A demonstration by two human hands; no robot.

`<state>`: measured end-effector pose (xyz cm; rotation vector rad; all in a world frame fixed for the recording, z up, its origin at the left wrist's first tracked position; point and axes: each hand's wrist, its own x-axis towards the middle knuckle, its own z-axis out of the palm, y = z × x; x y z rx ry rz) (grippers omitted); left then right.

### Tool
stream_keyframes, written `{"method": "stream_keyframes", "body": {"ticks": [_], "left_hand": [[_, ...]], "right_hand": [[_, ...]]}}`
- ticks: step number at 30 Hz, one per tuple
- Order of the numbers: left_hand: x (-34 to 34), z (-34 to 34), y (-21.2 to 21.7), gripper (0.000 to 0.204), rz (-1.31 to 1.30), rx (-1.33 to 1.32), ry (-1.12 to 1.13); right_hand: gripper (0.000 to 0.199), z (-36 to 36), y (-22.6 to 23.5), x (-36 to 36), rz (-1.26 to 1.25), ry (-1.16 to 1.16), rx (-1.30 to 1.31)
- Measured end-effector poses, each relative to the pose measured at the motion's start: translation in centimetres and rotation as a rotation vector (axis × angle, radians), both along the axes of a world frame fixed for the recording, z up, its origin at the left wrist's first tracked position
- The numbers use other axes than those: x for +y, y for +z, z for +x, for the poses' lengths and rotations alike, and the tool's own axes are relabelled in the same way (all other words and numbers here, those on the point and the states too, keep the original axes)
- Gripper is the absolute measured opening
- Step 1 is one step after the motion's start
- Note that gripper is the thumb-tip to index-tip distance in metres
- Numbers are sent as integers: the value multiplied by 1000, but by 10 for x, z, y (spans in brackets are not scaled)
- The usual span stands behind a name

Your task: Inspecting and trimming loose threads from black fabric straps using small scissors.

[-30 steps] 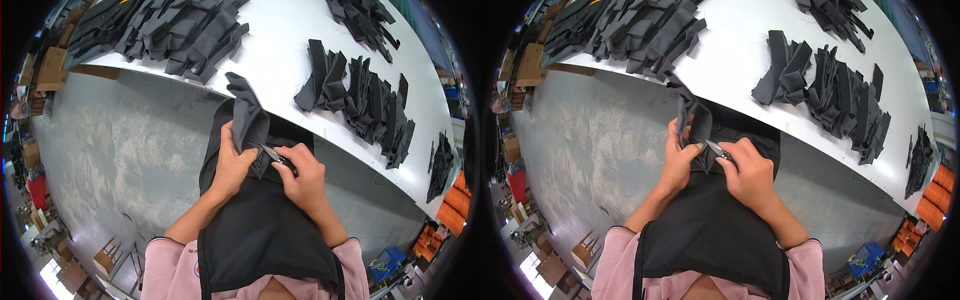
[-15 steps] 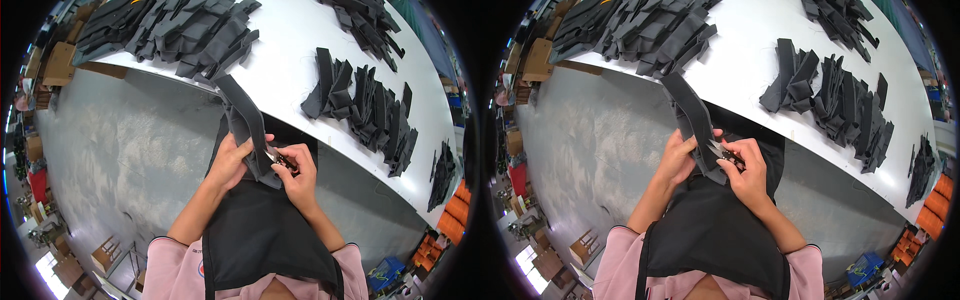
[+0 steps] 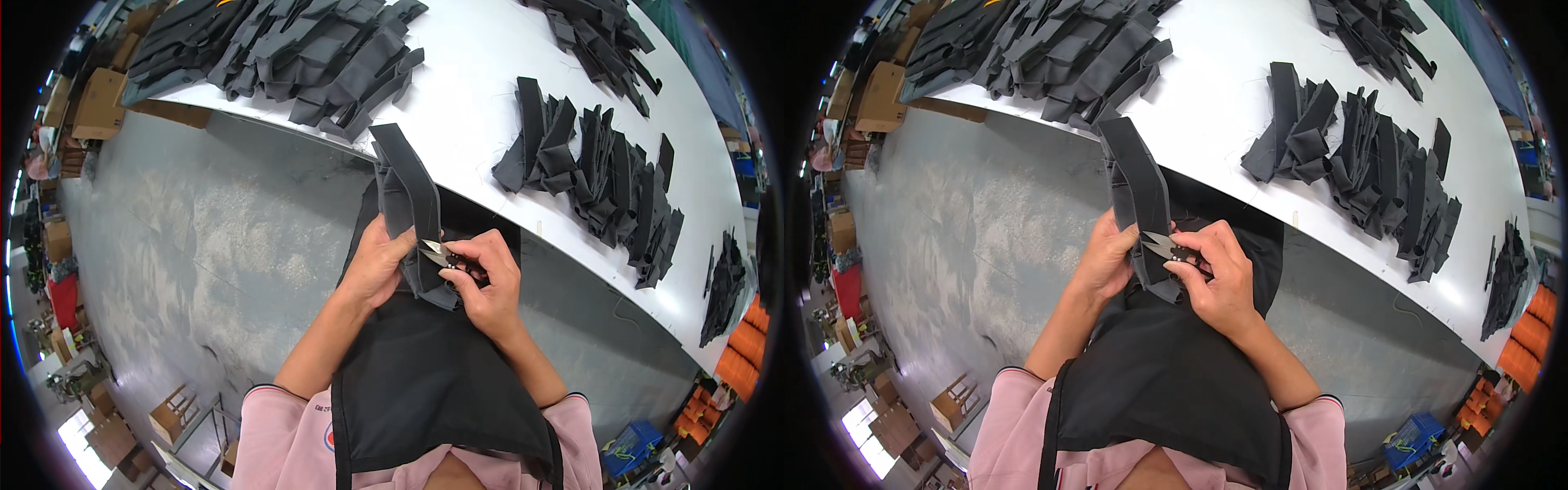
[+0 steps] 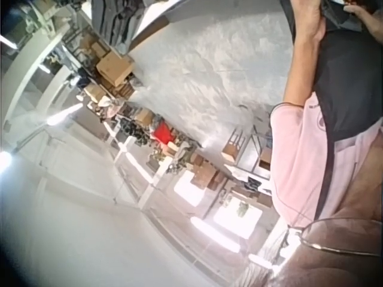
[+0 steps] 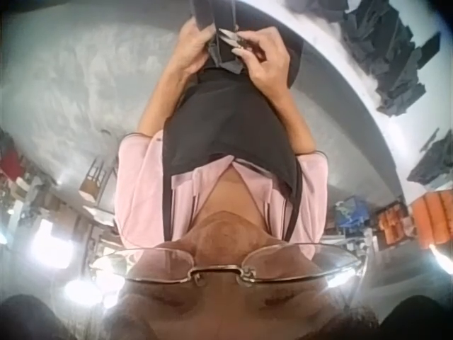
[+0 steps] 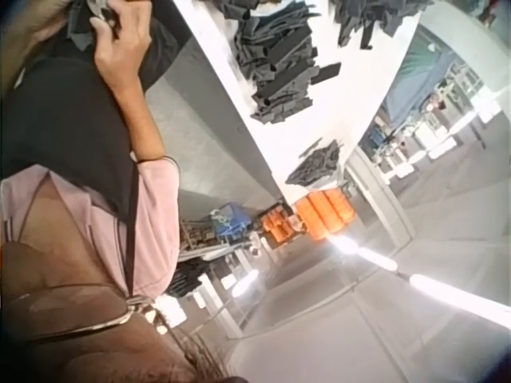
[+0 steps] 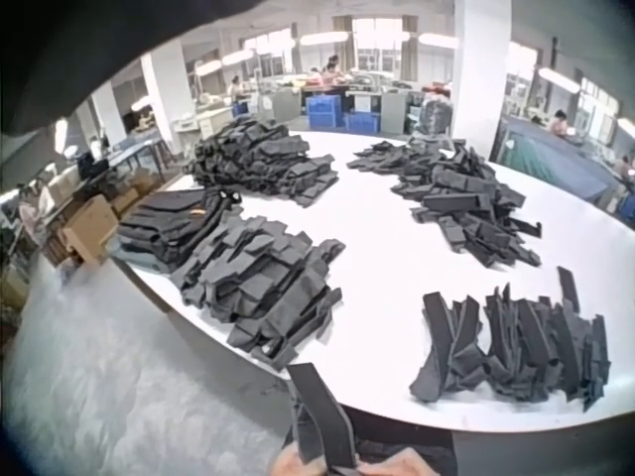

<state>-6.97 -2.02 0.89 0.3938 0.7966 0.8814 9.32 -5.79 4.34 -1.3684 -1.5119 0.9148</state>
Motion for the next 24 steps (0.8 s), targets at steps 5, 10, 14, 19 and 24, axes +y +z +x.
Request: {"method": "stream_keyframes", "body": {"ticks": [5, 10, 14, 19, 24], "left_hand": [[-3, 4, 4, 25, 8, 69, -2], [-3, 5, 4, 24, -1, 114, 26], [2, -1, 5, 36, -29, 20, -9], [2, -7, -2, 60, 34, 11, 57], [13, -8, 13, 60, 19, 41, 45]], "right_hand": [[28, -3, 0, 0, 27, -24, -41], [27, -3, -3, -5, 247, -32, -295], [24, -8, -2, -7, 317, -80, -246], [25, -10, -6, -11, 79, 12, -113], [25, -9, -10, -20, 91, 51, -188]]}}
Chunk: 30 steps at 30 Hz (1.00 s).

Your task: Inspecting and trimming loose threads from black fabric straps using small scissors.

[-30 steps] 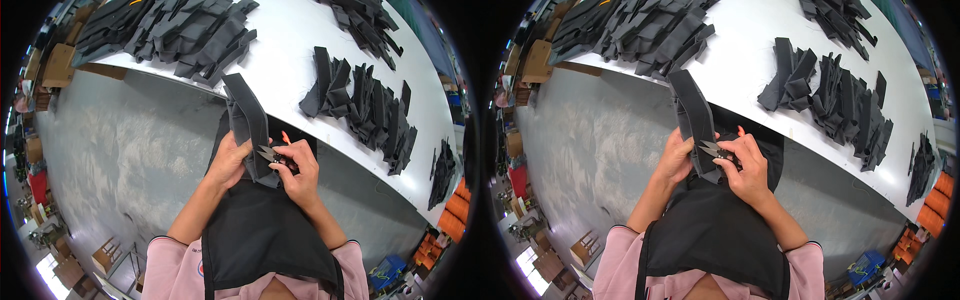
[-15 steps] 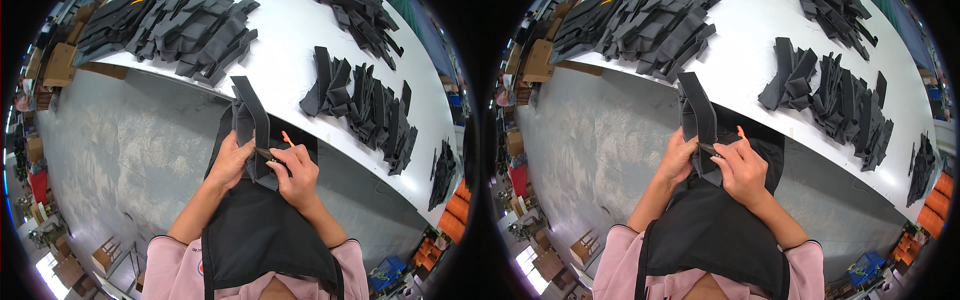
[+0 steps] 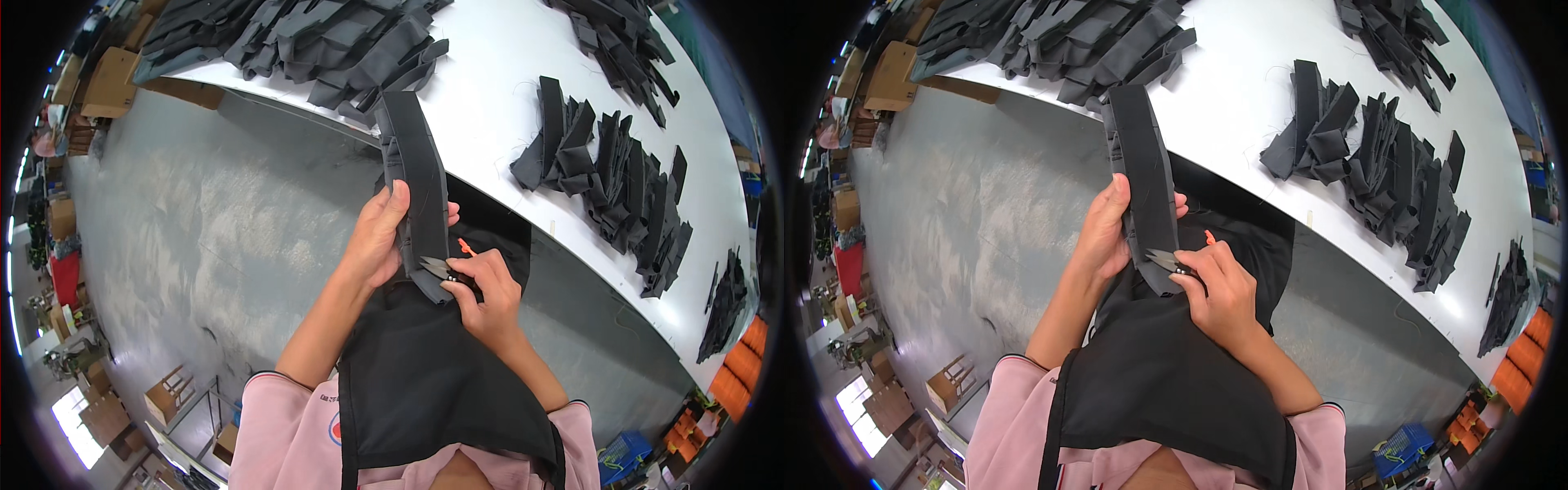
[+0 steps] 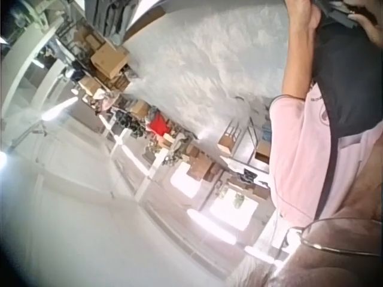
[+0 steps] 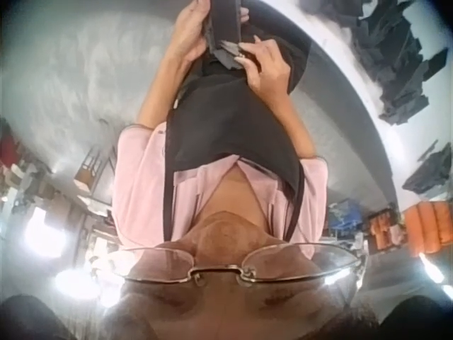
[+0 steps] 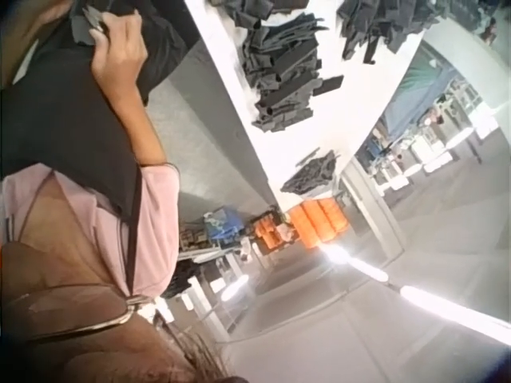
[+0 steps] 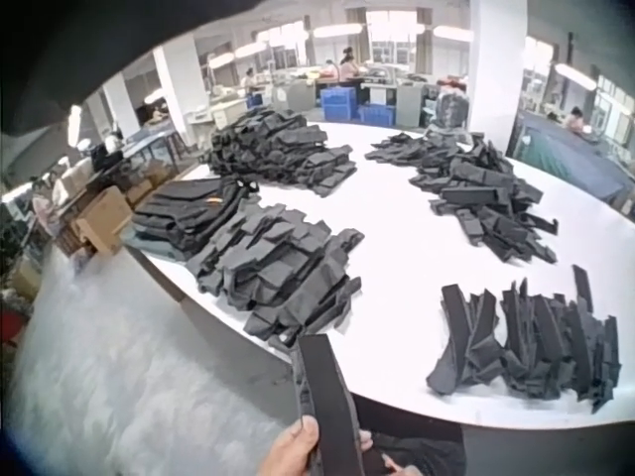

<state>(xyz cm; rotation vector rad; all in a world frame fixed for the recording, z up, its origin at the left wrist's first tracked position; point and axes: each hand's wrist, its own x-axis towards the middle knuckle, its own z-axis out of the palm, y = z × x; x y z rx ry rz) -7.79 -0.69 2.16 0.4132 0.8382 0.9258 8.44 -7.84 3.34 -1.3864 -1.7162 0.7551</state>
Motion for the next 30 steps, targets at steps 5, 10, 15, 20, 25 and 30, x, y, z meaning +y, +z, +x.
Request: {"method": "stream_keyframes", "body": {"ticks": [5, 10, 15, 20, 25, 30], "left_hand": [[2, -1, 3, 58, -20, -56, 12], [2, 1, 3, 57, -30, -64, 7], [3, 1, 2, 55, -64, -74, 17], [1, 1, 4, 52, -56, -128, -10], [-3, -2, -3, 45, 45, -68, -19], [-9, -3, -4, 41, -12, -87, 5]], "right_hand": [[24, -4, 1, 2, 107, 44, -38], [25, -4, 0, 2, 139, 51, -79], [24, 1, 2, -2, 233, 6, -92], [23, 0, 7, 3, 129, 43, -78], [22, 9, 14, 16, 67, -44, -50], [25, 6, 9, 24, 53, 2, -6]]}}
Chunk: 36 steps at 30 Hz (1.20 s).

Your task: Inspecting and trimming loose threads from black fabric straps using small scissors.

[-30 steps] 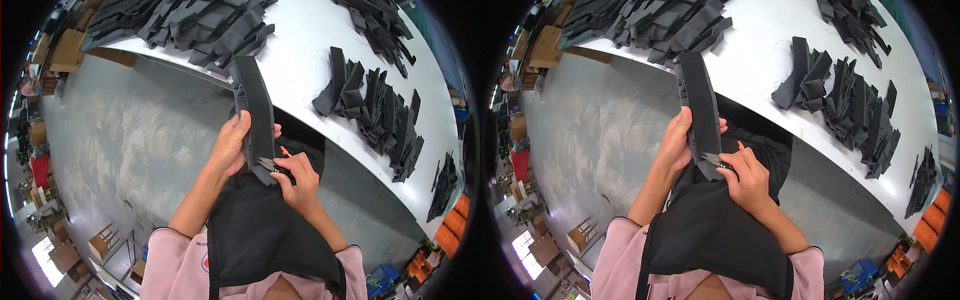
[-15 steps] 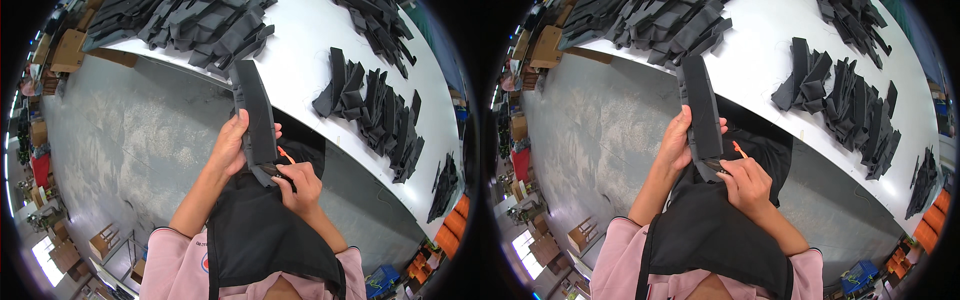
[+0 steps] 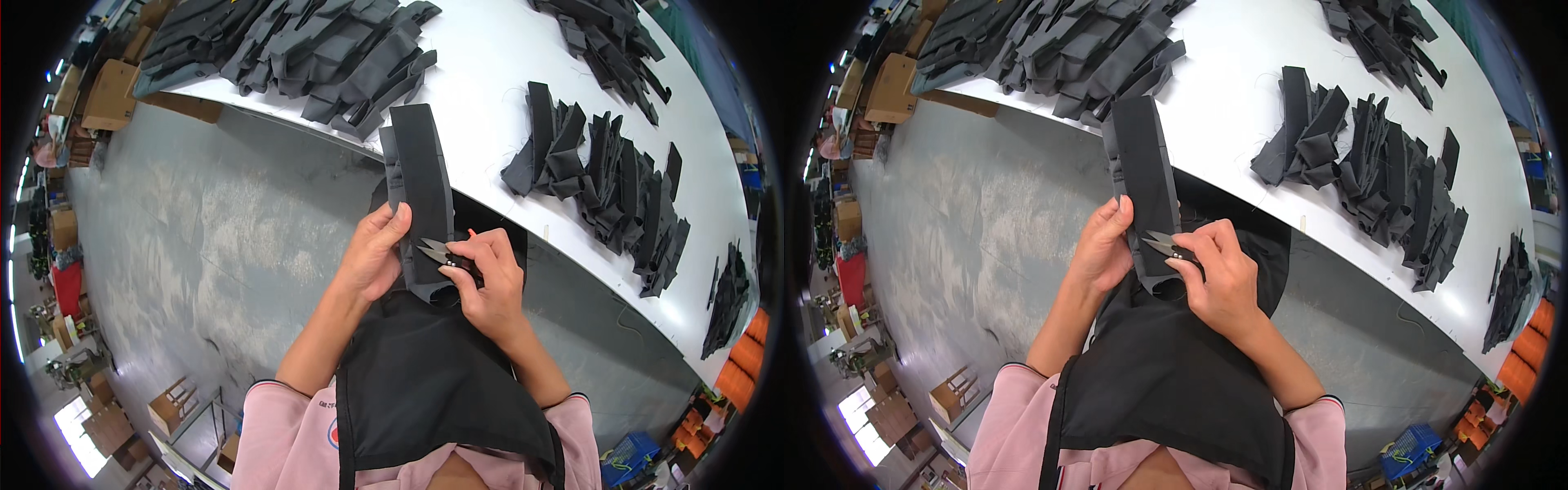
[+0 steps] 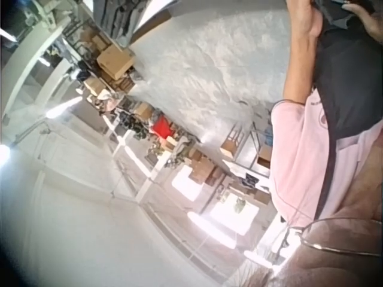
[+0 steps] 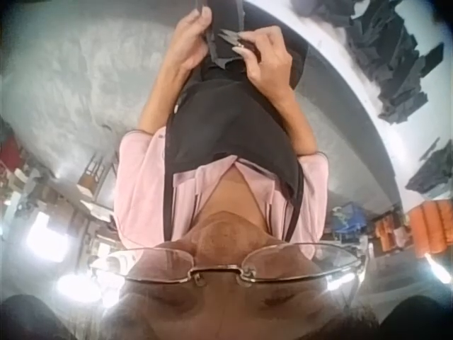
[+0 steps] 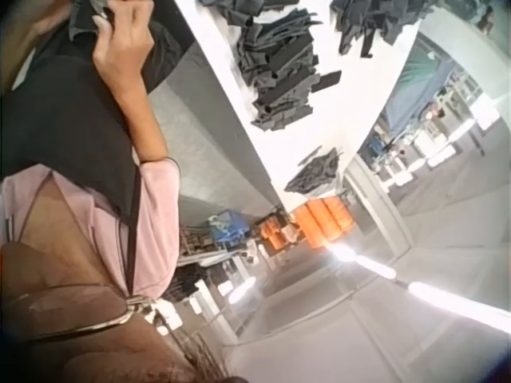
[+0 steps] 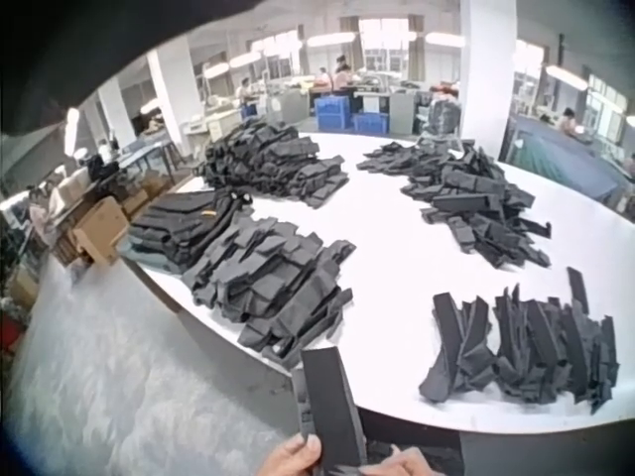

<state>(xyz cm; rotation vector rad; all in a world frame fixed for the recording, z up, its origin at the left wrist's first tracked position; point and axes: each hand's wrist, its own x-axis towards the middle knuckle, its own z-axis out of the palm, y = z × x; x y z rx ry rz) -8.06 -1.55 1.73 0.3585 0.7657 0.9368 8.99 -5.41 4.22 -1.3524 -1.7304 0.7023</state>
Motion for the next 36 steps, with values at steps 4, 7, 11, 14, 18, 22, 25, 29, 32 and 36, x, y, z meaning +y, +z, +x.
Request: {"method": "stream_keyframes", "body": {"ticks": [4, 7, 11, 14, 18, 22, 25, 29, 32, 36], "left_hand": [[0, 1, 0, 41, -9, -33, -18], [-1, 1, 1, 42, -34, -42, -24], [0, 6, 2, 43, -48, -28, -10], [2, 9, 5, 44, -21, -11, -32], [2, 5, -3, 42, -68, 84, 19], [3, 9, 0, 41, -87, 90, -10], [2, 12, -1, 40, -100, 82, -12], [2, 11, 0, 38, -112, 104, -5], [2, 12, 5, 38, -123, 73, -6], [4, 13, 7, 36, -165, 50, -14]], "right_hand": [[26, -5, -4, 3, 125, -2, -66], [26, -4, -9, 2, 194, -9, -87], [24, 1, -5, -3, 209, -46, -113], [24, 6, -6, -6, 135, -66, -73], [25, 19, -7, -18, 99, -166, -63], [28, 22, -12, -20, 59, -167, 12], [28, 19, -14, -15, 92, -159, -17], [27, 20, -13, -13, 162, -145, -102], [26, 22, -12, -18, 161, -166, -108], [25, 17, -11, -17, 128, -151, 3]]}}
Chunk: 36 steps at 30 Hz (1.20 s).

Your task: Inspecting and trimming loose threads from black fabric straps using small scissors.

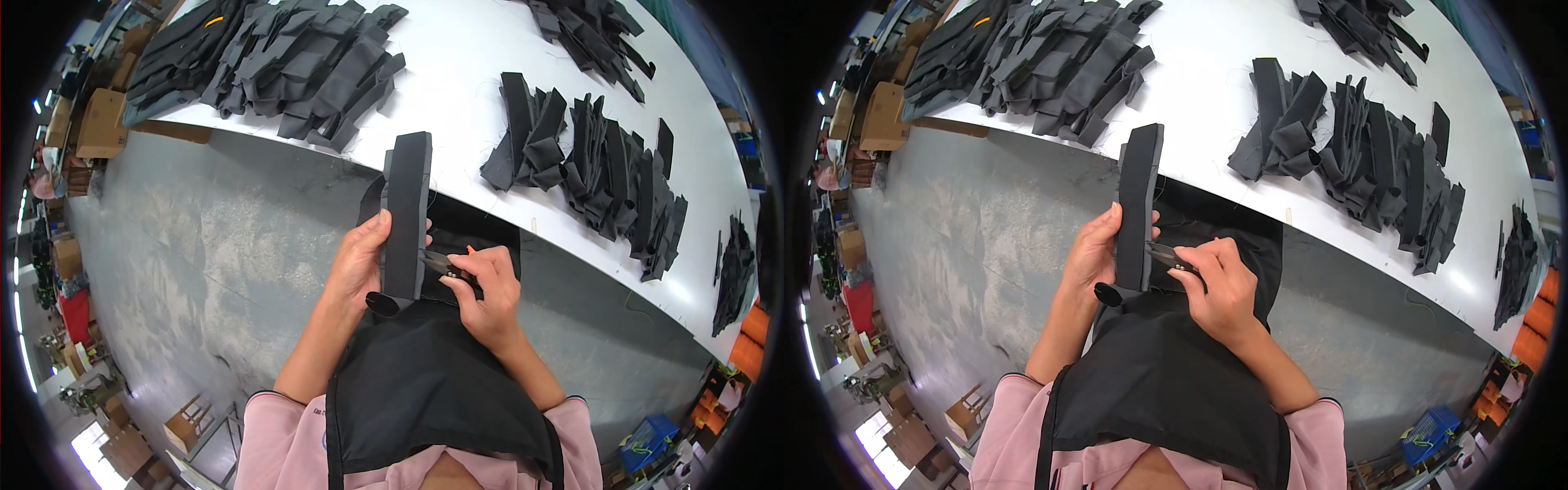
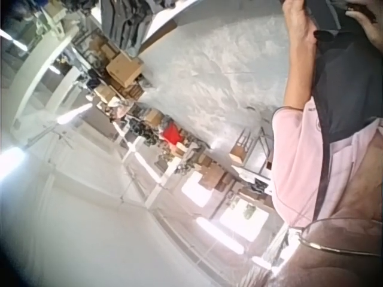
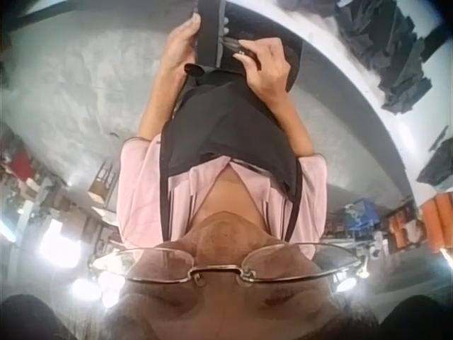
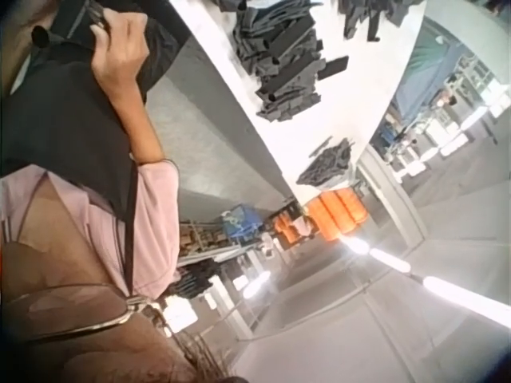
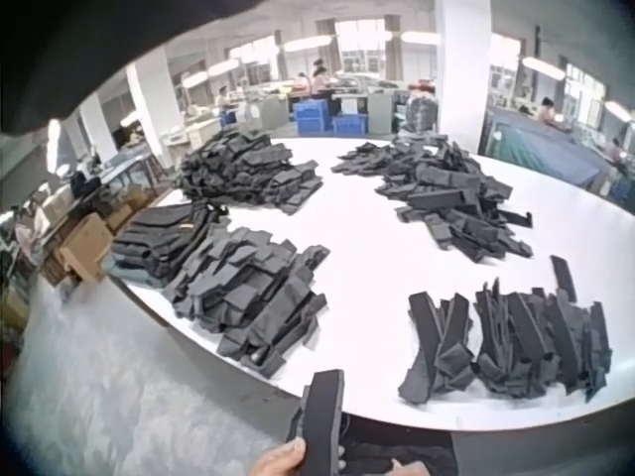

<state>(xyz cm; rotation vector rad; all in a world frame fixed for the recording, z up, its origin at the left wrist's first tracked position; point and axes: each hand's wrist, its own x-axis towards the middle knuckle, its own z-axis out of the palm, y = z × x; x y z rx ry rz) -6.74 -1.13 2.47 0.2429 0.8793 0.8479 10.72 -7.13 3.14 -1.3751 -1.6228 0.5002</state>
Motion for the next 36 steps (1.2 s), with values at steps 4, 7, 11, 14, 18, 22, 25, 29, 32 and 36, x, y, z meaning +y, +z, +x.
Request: {"method": "stream_keyframes", "body": {"ticks": [4, 7, 11, 14, 18, 22, 25, 29, 32, 36], "left_hand": [[0, -3, -8, 44, -27, -41, -54], [0, -6, -21, 48, -61, -95, -94], [-4, 3, -21, 39, -112, -141, -37], [-10, 0, -37, 31, -55, -358, 1], [-12, 6, -39, 30, -95, -631, -12], [-14, 10, -36, 26, -141, -737, -47], [-17, 13, -32, 30, -177, -589, -15], [-26, 9, -45, 31, -116, -535, -17], [-24, 13, -32, 33, -148, -431, -13], [-18, 13, -31, 31, -97, -530, -41]], "right_hand": [[25, -5, 3, 4, -97, -26, 103], [26, -8, 3, 3, -55, 23, 157], [27, -16, -2, 4, -159, 72, 187], [27, -22, -1, 3, -87, 104, 141], [28, -29, -6, 10, -102, 177, 234], [30, -34, -11, 15, -79, 235, 288], [30, -36, -9, 14, -81, 227, 277], [27, -37, -6, 14, -59, 209, 241], [26, -38, -7, 13, -50, 186, 222], [27, -31, -2, 5, -28, 106, 232]]}}
